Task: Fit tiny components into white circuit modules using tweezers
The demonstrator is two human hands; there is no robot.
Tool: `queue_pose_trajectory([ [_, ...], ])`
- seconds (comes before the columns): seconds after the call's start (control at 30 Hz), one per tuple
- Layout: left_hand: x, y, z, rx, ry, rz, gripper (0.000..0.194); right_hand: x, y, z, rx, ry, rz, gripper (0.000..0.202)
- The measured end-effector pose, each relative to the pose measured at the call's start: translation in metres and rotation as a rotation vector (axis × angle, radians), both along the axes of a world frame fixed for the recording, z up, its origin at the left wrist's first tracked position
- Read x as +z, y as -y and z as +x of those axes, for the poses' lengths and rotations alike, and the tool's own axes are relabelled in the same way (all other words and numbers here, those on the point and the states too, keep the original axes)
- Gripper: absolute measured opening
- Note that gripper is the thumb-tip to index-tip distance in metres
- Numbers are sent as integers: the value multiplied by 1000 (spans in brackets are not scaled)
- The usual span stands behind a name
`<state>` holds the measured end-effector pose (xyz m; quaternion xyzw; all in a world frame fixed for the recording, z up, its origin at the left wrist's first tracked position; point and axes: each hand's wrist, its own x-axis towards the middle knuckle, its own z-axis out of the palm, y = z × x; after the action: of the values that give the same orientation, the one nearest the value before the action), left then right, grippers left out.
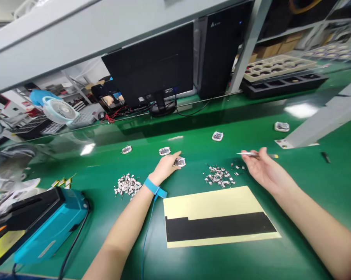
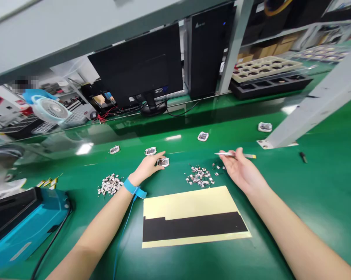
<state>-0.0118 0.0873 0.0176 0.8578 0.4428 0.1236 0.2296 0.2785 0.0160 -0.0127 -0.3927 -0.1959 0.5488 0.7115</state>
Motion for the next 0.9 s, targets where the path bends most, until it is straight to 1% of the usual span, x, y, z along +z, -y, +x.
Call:
queue_pose_trajectory([
  [0.03,-3,2,3,27,8,19,60,2,2,-4,1,4,-2,18],
  [0.1,-6,10,8,68,56,40,59,9,9,-14,31,17,-6,17],
  [0.2,-9,34,16,63,266,-23,59,23,24,-33,160,117,23,19],
  [0.27,-12,55,21,29,428,-106,60,30,36,-46,293,223,50,16],
  [0.33,-17,74,27,12,531,-167,62,35,46,-56,423,362,79,12],
  [0.4,-21,89,31,4,593,-209,64,38,54,-63,503,514,99,9],
  [0.43,-23,93,32,-3,612,-231,66,40,57,-65,515,587,110,9],
  [0.57,-24,98,30,-51,604,-299,73,43,64,-69,487,824,204,13],
  [0.7,-19,98,25,-118,596,-241,73,41,69,-70,467,998,330,20],
  [0.83,-20,98,26,-162,613,-144,69,35,73,-67,535,1135,478,29],
  [0.9,-20,97,27,-174,627,-107,62,36,76,-65,591,1197,576,35],
])
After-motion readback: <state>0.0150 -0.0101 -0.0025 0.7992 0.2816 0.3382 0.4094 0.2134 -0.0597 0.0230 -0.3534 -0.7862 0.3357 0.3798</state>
